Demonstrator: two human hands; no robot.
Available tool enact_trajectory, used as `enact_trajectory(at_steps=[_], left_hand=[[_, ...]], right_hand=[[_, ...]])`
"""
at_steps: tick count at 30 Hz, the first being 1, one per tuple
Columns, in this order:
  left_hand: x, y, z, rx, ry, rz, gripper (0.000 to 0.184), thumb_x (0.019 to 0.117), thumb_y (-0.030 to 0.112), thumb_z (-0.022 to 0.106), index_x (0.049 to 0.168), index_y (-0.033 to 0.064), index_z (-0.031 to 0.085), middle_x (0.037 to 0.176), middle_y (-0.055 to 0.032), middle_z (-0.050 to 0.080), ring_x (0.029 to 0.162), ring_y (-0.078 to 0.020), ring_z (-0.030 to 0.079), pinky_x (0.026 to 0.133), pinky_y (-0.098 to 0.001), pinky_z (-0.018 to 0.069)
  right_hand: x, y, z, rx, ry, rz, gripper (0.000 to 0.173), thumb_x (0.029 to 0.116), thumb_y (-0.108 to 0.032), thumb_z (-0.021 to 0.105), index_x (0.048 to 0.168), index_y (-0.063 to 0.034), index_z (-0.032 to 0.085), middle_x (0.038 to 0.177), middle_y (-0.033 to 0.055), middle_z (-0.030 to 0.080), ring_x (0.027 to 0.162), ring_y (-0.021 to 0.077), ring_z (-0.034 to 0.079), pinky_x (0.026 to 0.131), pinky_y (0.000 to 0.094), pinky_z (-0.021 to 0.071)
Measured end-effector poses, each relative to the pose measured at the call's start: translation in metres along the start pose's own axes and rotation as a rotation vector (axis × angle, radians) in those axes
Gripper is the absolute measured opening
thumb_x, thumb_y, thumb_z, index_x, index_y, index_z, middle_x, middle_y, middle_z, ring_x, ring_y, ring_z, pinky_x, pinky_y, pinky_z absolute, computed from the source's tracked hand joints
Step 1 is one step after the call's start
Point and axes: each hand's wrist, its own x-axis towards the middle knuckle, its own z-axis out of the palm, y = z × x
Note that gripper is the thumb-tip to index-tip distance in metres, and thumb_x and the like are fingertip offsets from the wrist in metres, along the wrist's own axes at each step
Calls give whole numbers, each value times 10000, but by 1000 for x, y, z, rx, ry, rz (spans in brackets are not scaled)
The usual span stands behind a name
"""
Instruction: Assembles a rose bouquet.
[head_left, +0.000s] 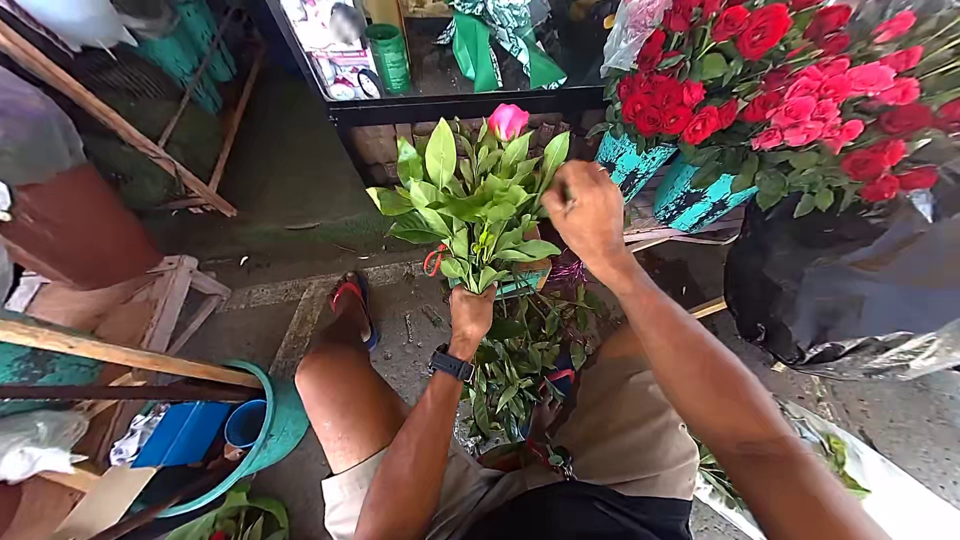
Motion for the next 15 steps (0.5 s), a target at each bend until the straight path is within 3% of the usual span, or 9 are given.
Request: enact_trajectory(at_steps=[1,2,4,5,7,9,10,14,15], left_hand=[[0,-4,-2,23,5,-11,245,911,219,769,1030,17,698,880,-119,711,849,-220,695,819,-469,563],[-1,-8,-4,31,8,-26,254,916,215,755,1045,6,688,890,-126,707,857,-226,695,822,-473,563],[-9,-11,-12,-3,10,-42,277,909,203,763,1088,10,678,934,-115,720,893,-198,704,851,-445,571],[-11,-11,-17,-23,2,-40,307,897,203,782,1110,11,674,953,-112,727,908,-187,710,866,-437,577],[-9,-5,-27,-89,-20,-20,366,857,195,832,1132,14,673,950,-107,734,860,-181,716,829,-425,598],[-13,-3,-33,-158,-46,-17,392,845,210,853,1134,22,666,828,-99,709,639,-183,669,626,-388,598],[-15,-3,-38,-201,-58,-13,362,865,217,842,1122,35,663,755,-89,697,551,-179,640,540,-359,581],[-12,-8,-71,-205,29,30,434,867,324,839,1216,154,643,846,-31,665,551,-127,545,491,-327,504],[-9,-12,-77,-235,53,25,406,866,333,837,1188,188,637,782,-3,617,494,-98,468,431,-287,438]], right_hand=[[6,7,-15,84,41,142,299,992,-222,574,1080,46,674,1079,213,689,1035,335,680,891,510,561],[15,20,-35,197,145,261,331,1016,-218,539,1144,67,649,1095,202,676,1008,284,674,893,461,559],[30,46,-64,453,369,342,285,1043,-205,502,1132,37,623,930,91,643,774,152,640,703,340,572],[23,51,-72,550,335,320,240,1051,-191,493,1091,8,620,871,53,635,709,126,634,648,320,579],[-12,50,-82,628,-121,259,246,1009,-156,513,1095,15,666,970,95,686,801,170,665,748,392,593],[-56,51,-66,574,-651,259,245,1003,-231,609,1139,-73,738,1094,71,743,965,183,708,886,433,593],[-77,54,-49,540,-779,298,264,1009,-261,637,1193,-96,730,1141,69,737,1025,186,707,932,440,585],[-133,71,40,501,-706,593,329,1027,-308,619,1227,-56,691,1182,143,708,1063,265,698,969,513,559],[-142,72,60,512,-694,644,348,1025,-318,623,1238,-50,686,1186,148,709,1064,270,702,967,515,565]])
